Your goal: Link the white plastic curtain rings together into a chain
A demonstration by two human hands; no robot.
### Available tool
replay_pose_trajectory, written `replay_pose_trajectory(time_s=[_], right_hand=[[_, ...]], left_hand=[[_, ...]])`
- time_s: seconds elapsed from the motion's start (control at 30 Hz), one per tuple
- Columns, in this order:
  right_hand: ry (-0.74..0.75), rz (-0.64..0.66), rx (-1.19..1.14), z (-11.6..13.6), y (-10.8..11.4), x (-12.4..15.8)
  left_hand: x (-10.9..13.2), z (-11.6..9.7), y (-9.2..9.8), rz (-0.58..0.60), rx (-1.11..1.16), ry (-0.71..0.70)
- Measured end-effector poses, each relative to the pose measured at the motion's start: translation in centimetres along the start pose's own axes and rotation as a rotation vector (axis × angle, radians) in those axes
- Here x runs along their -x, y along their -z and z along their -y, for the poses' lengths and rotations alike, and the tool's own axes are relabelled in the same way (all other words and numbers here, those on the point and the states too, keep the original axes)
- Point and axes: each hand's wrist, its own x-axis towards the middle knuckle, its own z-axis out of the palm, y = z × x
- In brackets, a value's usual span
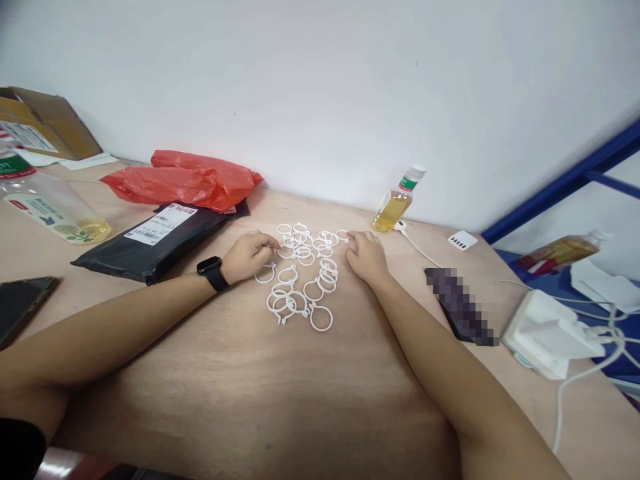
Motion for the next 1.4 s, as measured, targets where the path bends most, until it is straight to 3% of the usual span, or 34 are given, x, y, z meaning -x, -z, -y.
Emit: replay_pose_trajectory(time_s=[0.17, 0.4, 0.63, 0.9, 1.13, 1.27, 1.4], right_hand=[[-0.034, 0.119, 0.108, -0.1, 0.0, 0.1], [-0.066, 0.085, 0.071, 0.1, 0.1, 0.0], [-0.145, 0.08, 0.037, 0.1, 0.3, -0.1], [-0.2, -0.079, -0.356, 0.0, 0.3, 0.1], [-0.27, -0.036, -0.935, 0.2, -0.3, -0.2], [-0.278, -0.049, -0.996, 0.2, -0.4, -0.3], [-0.279, -0.099, -0.889, -0.1, -0.4, -0.3]], left_hand=[[0.0, 0.0, 0.1, 0.023, -0.029, -0.045], [0.1, 0.1, 0.1, -0.002, -0.003, 0.068], [0.2, -0.6, 0.2, 0.035, -0.23, 0.058], [0.5, -0.5, -0.1, 0.191, -0.219, -0.112], [0.3, 0.3, -0.6, 0.173, -0.195, -0.045], [0.1, 0.3, -0.5, 0.155, -0.169, -0.054], [0.0, 0.0, -0.2, 0.162, -0.159, -0.05]])
